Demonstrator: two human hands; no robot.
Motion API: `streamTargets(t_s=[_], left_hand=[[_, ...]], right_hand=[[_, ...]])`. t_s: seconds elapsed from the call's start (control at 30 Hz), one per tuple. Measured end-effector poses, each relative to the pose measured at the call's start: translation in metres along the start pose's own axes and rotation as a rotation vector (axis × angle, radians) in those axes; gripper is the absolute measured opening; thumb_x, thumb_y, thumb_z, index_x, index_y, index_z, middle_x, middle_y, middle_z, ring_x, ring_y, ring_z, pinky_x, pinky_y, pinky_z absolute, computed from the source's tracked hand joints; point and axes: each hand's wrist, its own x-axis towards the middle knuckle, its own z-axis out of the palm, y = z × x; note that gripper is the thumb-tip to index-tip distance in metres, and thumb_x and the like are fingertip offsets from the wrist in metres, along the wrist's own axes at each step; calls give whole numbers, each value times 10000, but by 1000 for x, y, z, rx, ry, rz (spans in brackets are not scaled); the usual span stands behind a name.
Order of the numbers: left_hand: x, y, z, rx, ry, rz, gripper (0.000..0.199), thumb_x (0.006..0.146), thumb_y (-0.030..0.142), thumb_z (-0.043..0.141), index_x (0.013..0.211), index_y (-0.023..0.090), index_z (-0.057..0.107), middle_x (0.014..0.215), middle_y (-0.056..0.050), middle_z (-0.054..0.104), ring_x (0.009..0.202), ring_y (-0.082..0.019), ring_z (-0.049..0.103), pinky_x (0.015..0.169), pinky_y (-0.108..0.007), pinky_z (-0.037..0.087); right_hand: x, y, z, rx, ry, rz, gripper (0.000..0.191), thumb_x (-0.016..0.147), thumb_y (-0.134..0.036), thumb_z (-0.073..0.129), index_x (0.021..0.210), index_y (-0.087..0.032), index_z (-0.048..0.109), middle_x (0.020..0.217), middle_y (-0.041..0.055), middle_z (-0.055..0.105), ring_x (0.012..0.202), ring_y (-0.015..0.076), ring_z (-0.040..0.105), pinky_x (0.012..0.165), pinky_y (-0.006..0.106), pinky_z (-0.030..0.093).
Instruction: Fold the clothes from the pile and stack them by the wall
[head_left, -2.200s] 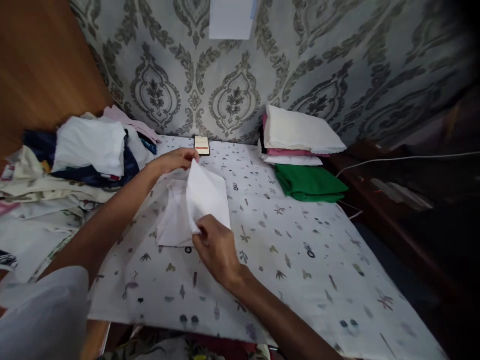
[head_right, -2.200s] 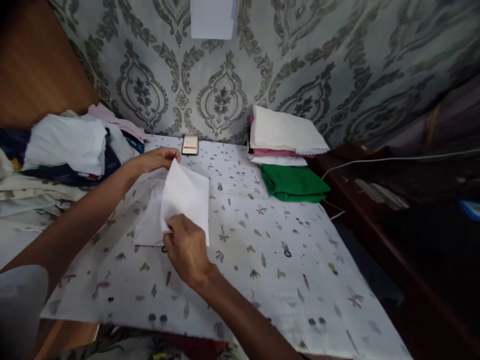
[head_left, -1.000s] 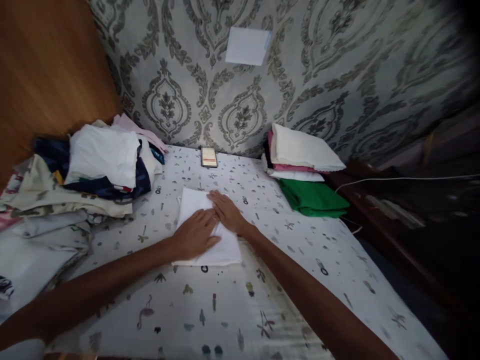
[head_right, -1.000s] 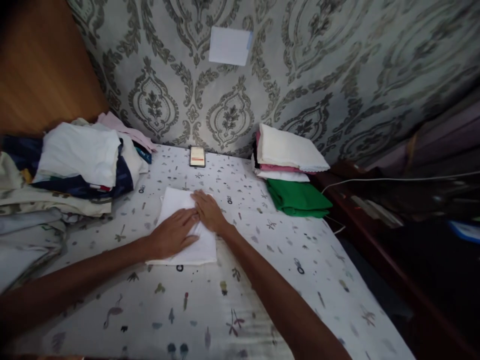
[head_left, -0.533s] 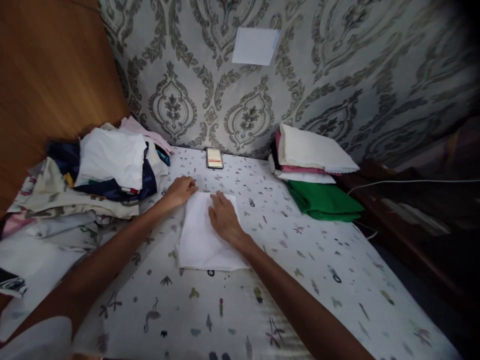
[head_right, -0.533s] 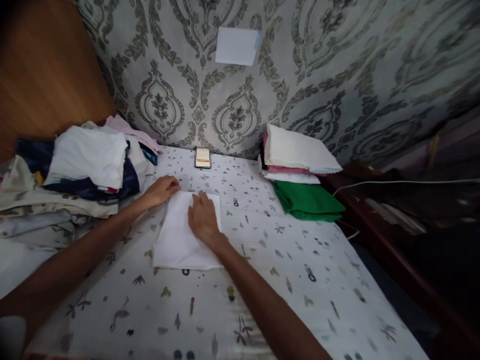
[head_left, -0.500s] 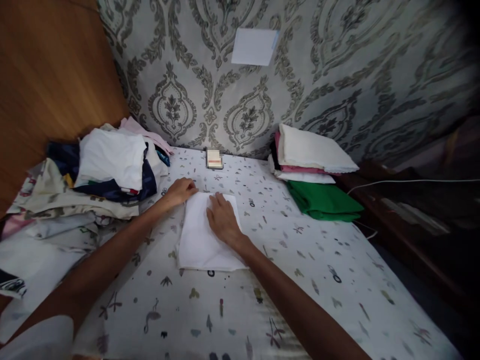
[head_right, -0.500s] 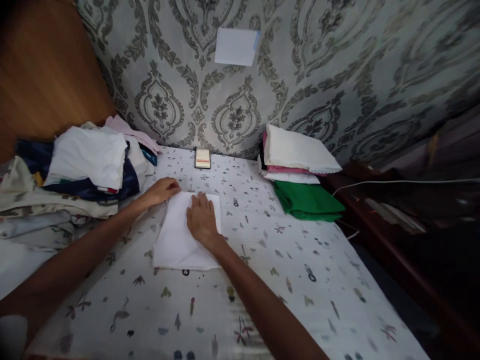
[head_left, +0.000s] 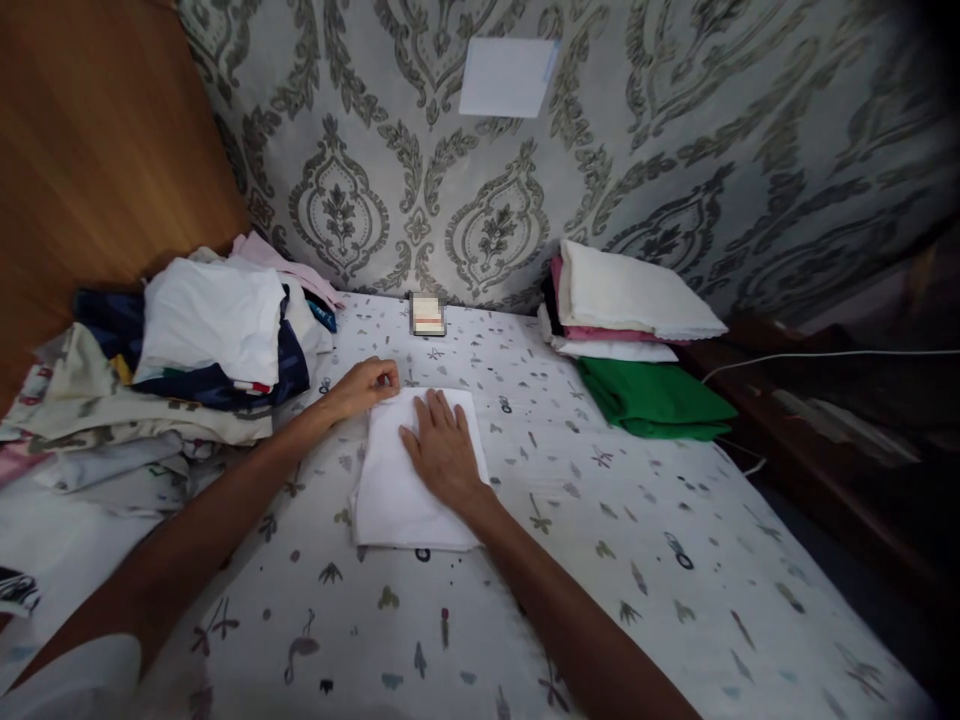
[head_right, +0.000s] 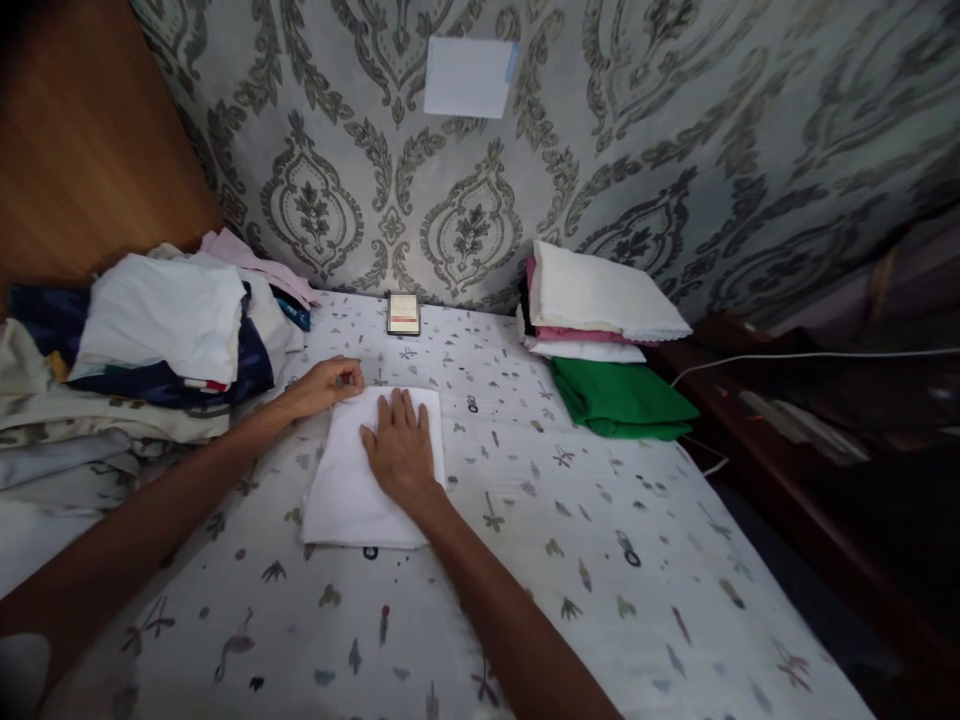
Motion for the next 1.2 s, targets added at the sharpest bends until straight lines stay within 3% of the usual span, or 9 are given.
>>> streamTargets(t_s=[0.17,0.27,0.43,0.67,0.8,0.93,1.03,1.1,1.2], left_hand=[[2,-16,1,-217,-95,-8,132,828,321,545,809,197,504,704,38,513,646,-125,458,596,-230,341],[2,-25,0,-215,-104,-20,153,871,355,514,866,202,509,688,48,503,619,-121,443,579,-225,326],[3,-23,-3,74,-28,-11,171,890,341,471,900,202,570,713,32,553,647,-141,479,641,-249,372],[-13,-5,3,481,128,-15,188,892,274,500,1006,183,618,850,-62,624,911,-247,541,889,-380,392],[-41,19,-5,402,172,2,168,909,244,465,1002,171,585,872,-50,608,871,-208,546,864,-345,411],[-88,63,-7,208,-108,157,210,959,331,433,907,186,576,890,-38,614,853,-182,561,785,-290,429],[-129,91,9,284,-265,241,267,946,452,511,938,199,596,934,-52,616,904,-207,554,820,-318,421],[-150,101,24,425,-260,235,285,909,478,580,982,203,599,984,-72,611,929,-235,540,834,-355,412],[-168,107,44,591,-189,195,152,907,325,568,979,193,592,1027,-101,600,955,-264,521,830,-395,407]], right_hand=[[0,0,0,-6,-15,-6,592,1026,-398,347,1505,-52,387,1598,209,299,1512,324,197,1213,542,172],[-1,2,1,-20,-3,-19,595,1027,-411,339,1507,-62,387,1593,202,319,1506,334,209,1208,545,178],[-1,3,5,-22,44,-50,592,1025,-428,330,1494,-76,408,1579,212,345,1500,334,231,1195,551,198],[0,7,12,5,50,-45,586,1021,-446,333,1500,-114,398,1593,184,334,1505,331,206,1202,554,162],[6,11,9,55,-28,-70,543,1028,-416,309,1504,-168,391,1617,152,296,1511,333,188,1183,606,165],[23,10,-1,65,-128,-259,505,1031,-345,305,1498,-183,408,1619,121,304,1512,295,204,1193,567,172],[33,8,-4,64,-186,-358,521,1036,-340,302,1522,-166,373,1625,112,292,1516,261,202,1212,510,163],[35,8,-3,61,-189,-356,544,1039,-366,295,1541,-159,337,1639,109,256,1523,257,175,1221,504,137],[35,9,0,47,-182,-355,560,1042,-398,281,1553,-170,310,1648,94,229,1526,249,163,1227,496,125]])
